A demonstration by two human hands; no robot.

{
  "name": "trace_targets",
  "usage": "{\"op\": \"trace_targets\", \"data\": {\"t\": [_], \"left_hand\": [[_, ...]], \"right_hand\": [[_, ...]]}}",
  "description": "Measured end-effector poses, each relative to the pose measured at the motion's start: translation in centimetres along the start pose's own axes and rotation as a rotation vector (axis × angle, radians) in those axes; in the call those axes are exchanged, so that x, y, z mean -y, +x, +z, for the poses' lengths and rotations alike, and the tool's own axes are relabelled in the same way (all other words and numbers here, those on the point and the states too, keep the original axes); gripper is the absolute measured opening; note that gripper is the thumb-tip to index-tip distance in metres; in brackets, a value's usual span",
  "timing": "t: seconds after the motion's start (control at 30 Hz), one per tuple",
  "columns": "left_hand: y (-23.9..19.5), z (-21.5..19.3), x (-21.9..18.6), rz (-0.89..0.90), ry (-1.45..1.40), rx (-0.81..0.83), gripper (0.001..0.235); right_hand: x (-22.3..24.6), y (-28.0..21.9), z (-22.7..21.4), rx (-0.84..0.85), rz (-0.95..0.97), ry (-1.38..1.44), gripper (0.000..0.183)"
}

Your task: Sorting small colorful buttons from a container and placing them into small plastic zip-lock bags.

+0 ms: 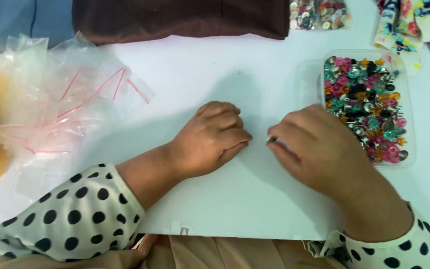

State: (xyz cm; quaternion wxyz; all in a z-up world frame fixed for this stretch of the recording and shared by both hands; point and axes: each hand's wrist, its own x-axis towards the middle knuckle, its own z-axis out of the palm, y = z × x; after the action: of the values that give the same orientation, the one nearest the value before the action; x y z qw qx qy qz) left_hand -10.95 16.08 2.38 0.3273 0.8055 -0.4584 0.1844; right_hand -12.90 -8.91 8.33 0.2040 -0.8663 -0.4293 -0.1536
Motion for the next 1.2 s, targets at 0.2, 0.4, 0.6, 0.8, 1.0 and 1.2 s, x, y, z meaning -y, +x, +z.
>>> {"op": "trace_targets", "data": {"t": [0.2, 0.4, 0.6, 0.8, 1.0, 1.2], "left_hand": [[-4.2, -2.2, -0.3, -0.055, -0.029, 0.054, 0.01], [-3.6, -0.5, 0.7, 0.019, 0.113, -0.032, 0.017], [-3.4, -1.9, 0.9, -0.023, 0.142, 0.03, 0.016], [-3.0, -2.5, 0.2, -0.104, 0.093, 0.099, 0.006], [-2.9, -1.9, -0.3, -0.071, 0.113, 0.102, 0.011], [-2.6, -1.8, -0.5, -0.045, 0.104, 0.111, 0.013]], "right_hand": [[1.7, 1.1, 5.3, 0.096, -0.164, 0.059, 0.008], [1.1, 1.2, 5.6, 0.126, -0.067, 0.026, 0.013], [1.0, 1.3, 5.9, 0.13, -0.037, 0.0, 0.017], [1.3, 0.7, 4.4, 0.085, -0.067, -0.044, 0.022], [-0.6, -1.2, -2.4, 0.001, 0.088, -0.047, 0.027], [-5.3, -5.0, -5.9, 0.065, 0.251, -0.333, 0.021]]}}
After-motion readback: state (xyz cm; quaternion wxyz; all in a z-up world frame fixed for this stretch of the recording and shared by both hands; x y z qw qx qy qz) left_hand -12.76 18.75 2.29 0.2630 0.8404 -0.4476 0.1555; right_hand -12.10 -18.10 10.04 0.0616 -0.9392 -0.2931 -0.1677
